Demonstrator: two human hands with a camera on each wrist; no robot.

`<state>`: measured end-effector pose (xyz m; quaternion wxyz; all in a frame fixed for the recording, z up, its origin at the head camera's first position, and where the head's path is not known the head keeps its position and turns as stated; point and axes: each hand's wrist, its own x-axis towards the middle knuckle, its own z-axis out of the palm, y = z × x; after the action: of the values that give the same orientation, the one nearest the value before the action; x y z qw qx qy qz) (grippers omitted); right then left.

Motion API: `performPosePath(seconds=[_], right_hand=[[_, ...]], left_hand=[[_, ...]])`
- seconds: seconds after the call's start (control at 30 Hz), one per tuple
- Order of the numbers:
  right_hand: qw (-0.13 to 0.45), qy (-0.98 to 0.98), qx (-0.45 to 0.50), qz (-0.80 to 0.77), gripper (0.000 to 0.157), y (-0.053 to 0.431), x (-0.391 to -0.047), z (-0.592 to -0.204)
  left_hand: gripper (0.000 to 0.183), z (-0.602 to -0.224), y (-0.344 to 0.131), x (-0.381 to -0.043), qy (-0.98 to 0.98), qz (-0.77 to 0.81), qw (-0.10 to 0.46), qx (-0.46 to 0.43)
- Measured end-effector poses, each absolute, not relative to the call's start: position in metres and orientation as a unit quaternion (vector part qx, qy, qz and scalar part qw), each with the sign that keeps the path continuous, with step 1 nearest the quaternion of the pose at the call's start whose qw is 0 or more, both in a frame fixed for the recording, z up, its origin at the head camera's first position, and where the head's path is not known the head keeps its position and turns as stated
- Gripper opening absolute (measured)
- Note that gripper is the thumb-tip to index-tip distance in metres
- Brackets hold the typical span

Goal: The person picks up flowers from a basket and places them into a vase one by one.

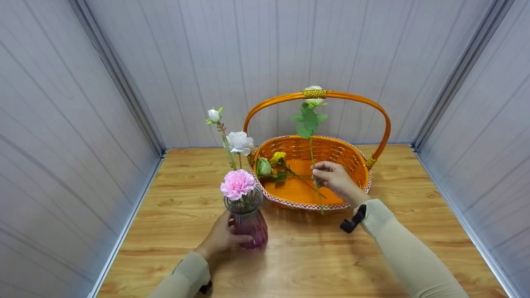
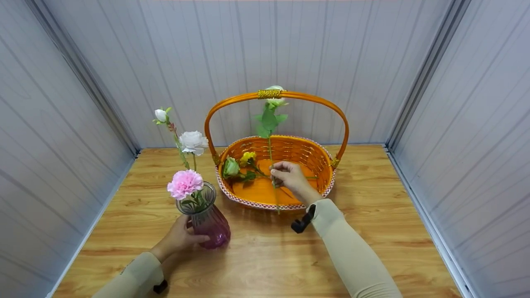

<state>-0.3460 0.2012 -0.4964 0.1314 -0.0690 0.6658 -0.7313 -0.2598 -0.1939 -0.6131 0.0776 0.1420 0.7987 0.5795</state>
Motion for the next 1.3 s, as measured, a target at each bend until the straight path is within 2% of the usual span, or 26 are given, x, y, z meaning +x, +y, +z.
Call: performPosePath(seconds=[0.23,0.43,0.67,1.0,1.2,1.3], right_hand=[[0.148,0.680,-0.070,-0.714,0.007,0.197,-0.343,-0.498],[0.163,0.667,-0.070,-0.724,0.010,0.193,-0.339,-0.498],[0.175,0.668,-0.087,-0.718,0.006,0.189,-0.335,-0.509],[0.123,0.678,-0.119,-0.714,0.015,0.188,-0.325,-0.520],[0.088,0.674,-0.168,-0.714,0.027,0.187,-0.318,-0.519],[0.070,0.675,-0.181,-0.712,0.022,0.186,-0.314,-0.518]], left_hand=[[0.099,-0.615,-0.193,-0.259,0.798,0.582,0.072,0.142],[0.098,-0.616,-0.194,-0.260,0.801,0.578,0.075,0.141],[0.099,-0.615,-0.194,-0.260,0.806,0.571,0.075,0.137],[0.102,-0.615,-0.193,-0.260,0.802,0.574,0.075,0.147],[0.095,-0.616,-0.193,-0.261,0.803,0.572,0.066,0.153],[0.093,-0.616,-0.193,-0.261,0.803,0.572,0.064,0.153]])
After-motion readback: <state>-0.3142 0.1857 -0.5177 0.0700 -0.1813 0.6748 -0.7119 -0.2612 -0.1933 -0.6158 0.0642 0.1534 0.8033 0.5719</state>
